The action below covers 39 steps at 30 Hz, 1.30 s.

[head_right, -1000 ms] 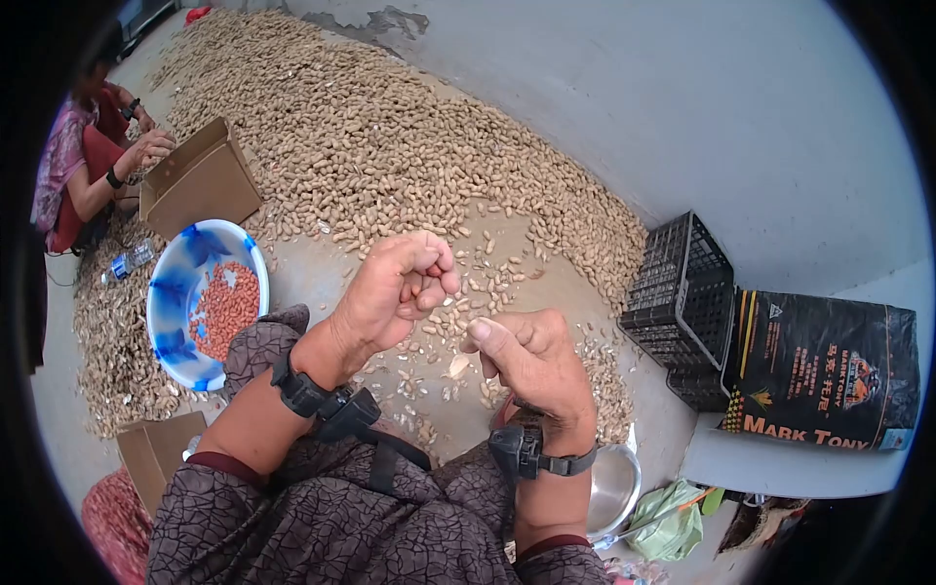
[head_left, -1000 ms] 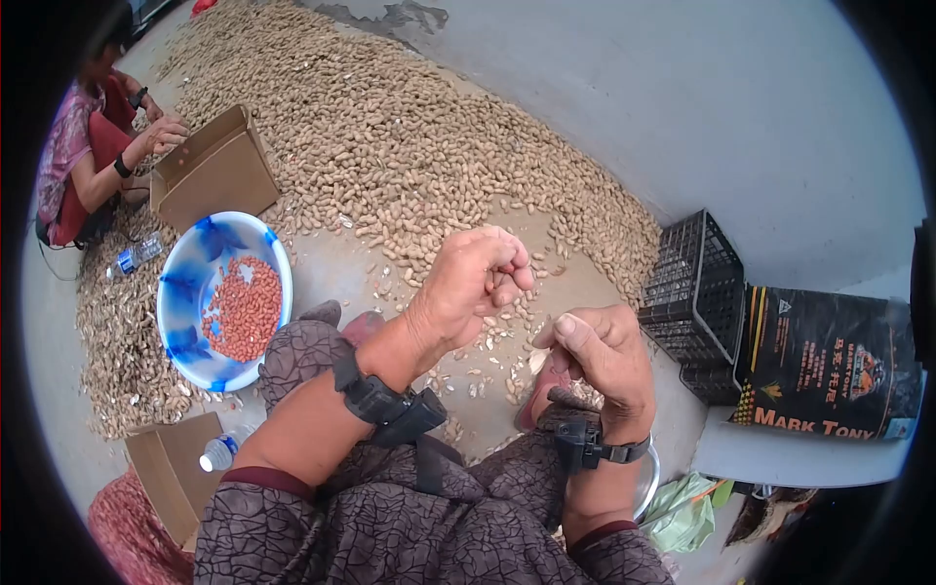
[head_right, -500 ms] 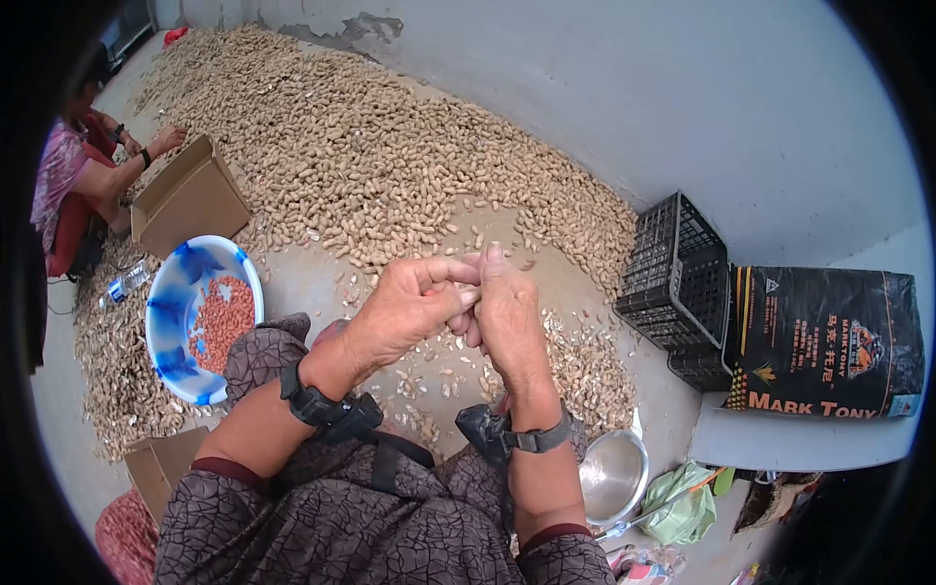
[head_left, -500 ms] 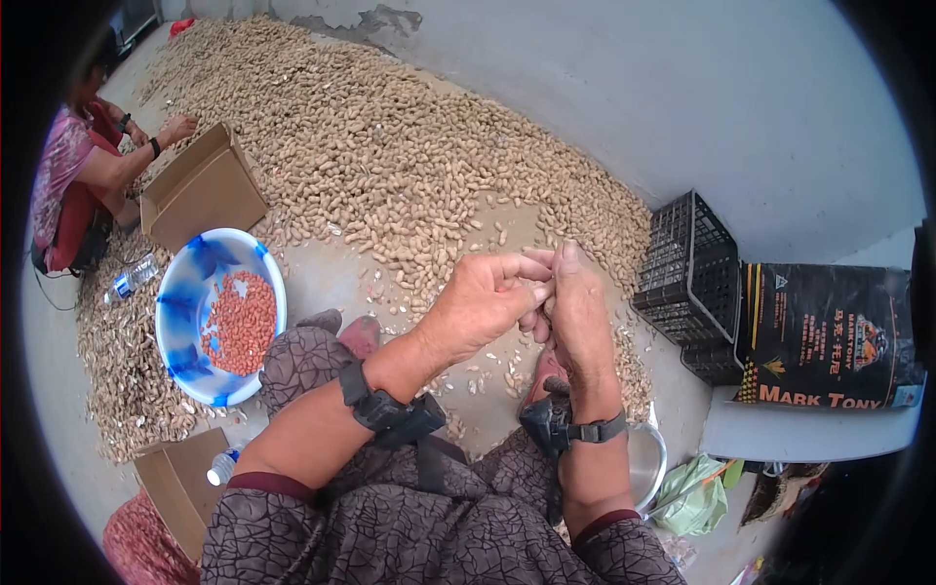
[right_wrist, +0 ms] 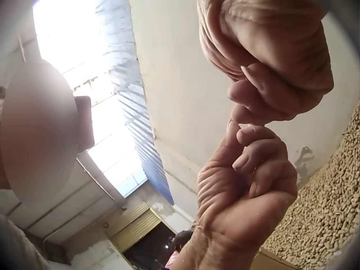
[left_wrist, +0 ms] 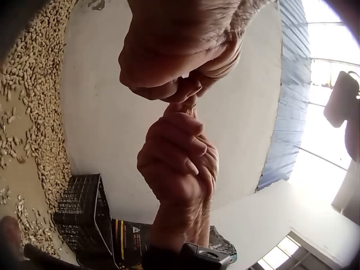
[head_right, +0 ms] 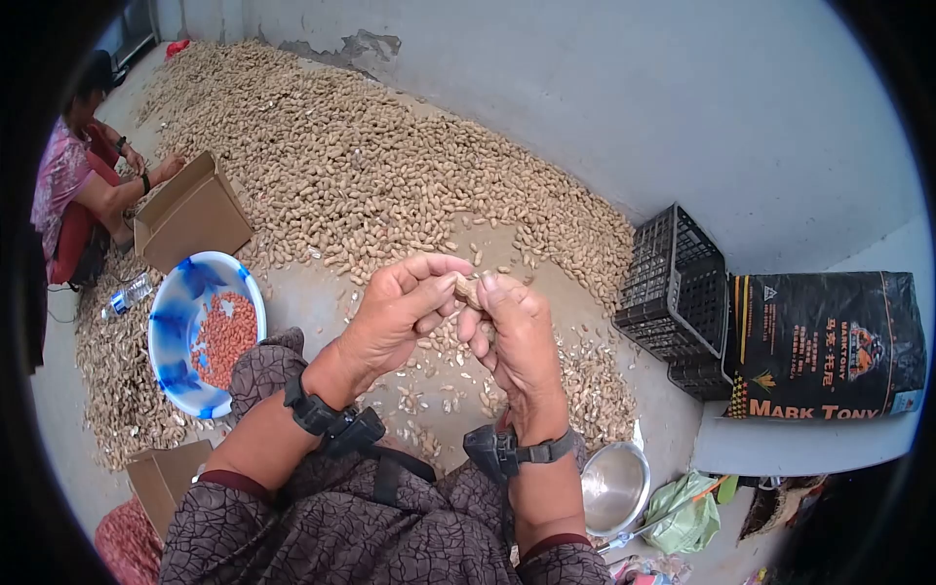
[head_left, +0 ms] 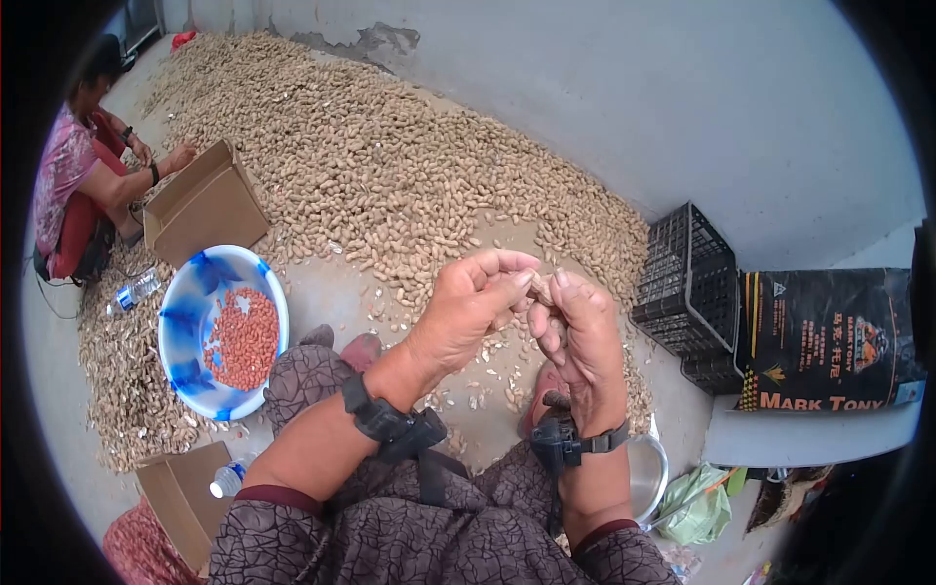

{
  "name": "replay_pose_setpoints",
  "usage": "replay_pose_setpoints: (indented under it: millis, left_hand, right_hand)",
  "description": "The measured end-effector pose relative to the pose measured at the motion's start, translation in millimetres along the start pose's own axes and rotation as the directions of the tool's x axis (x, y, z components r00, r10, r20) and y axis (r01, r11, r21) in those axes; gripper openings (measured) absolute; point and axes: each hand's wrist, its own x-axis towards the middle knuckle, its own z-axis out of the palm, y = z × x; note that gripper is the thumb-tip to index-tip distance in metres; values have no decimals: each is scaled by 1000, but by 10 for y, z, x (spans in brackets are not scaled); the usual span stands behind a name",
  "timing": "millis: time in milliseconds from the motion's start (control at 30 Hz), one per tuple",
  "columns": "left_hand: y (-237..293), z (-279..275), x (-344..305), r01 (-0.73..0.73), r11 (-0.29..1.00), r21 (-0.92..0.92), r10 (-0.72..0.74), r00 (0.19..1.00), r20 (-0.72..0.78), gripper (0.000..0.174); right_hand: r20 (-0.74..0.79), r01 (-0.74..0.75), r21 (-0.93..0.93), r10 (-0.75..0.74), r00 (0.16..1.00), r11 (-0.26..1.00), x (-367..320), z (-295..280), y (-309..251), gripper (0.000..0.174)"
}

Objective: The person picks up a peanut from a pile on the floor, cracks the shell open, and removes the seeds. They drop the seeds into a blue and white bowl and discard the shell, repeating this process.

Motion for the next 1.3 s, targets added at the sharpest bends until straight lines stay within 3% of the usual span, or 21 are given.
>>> replay_pose_setpoints:
  millis: [33, 67, 200, 300, 367, 433, 567, 667, 733, 800, 967, 1067, 1167, 1300]
  left_hand:
    - [13, -4, -3, 11, 997, -80, -4, 996, 92, 23]
    - [17, 5, -10, 11, 997, -79, -4, 996, 94, 23]
    - [-39, 26, 5, -88, 996, 34, 83, 988, 130, 28]
    - [-27, 29, -4, -92, 996, 21, 88, 986, 144, 24]
    - [23, 28, -21, -63, 998, 3, 62, 985, 162, 21]
    - [61, 13, -33, -73, 985, 159, 60, 995, 86, 15]
    - [48, -30, -16, -95, 989, 113, 88, 994, 68, 15]
    - [64, -7, -39, -114, 980, 163, 104, 992, 69, 16]
    - [98, 14, -53, -1, 999, 32, -2, 994, 107, 18]
    - [41, -3, -32, -27, 998, 64, 20, 993, 114, 18]
    - [-4, -16, -9, -40, 997, 66, 35, 997, 73, 22]
    - [3, -5, -14, 42, 999, 22, -43, 997, 56, 26]
    - [-19, -41, 1, 38, 999, 6, -38, 993, 115, 26]
    - [-26, -8, -17, 27, 998, 63, -37, 985, 171, 24]
  right_hand:
    - [27, -10, 88, 8, 1000, 996, 0, -14, -5, 30]
    - [56, -23, 175, 14, 998, 984, -3, -22, -5, 31]
    - [101, -64, 297, 36, 994, 953, -1, -18, 9, 33]
    - [59, -56, 283, 41, 997, 957, -16, 10, 20, 34]
    - [-24, -33, 143, 37, 999, 989, -33, 36, 9, 29]
    - [14, -5, 99, 4, 1000, 995, -43, 31, 8, 25]
    - [101, -17, 2, 17, 995, 1000, -72, 38, -34, 16]
    - [86, -12, 53, 7, 996, 999, -52, 3, 3, 16]
    - [87, -2, 86, -6, 996, 996, -29, -12, 42, 16]
    - [92, 13, 117, -24, 995, 993, -17, -7, 41, 16]
    - [14, 12, 21, -12, 1000, 1000, -44, 38, -12, 23]
    - [21, 48, 0, -48, 999, 999, -50, 32, -56, 34]
    - [2, 56, -95, -56, 998, 994, -39, 38, -32, 41]
    - [-22, 100, -57, -101, 995, 993, -45, 107, -34, 41]
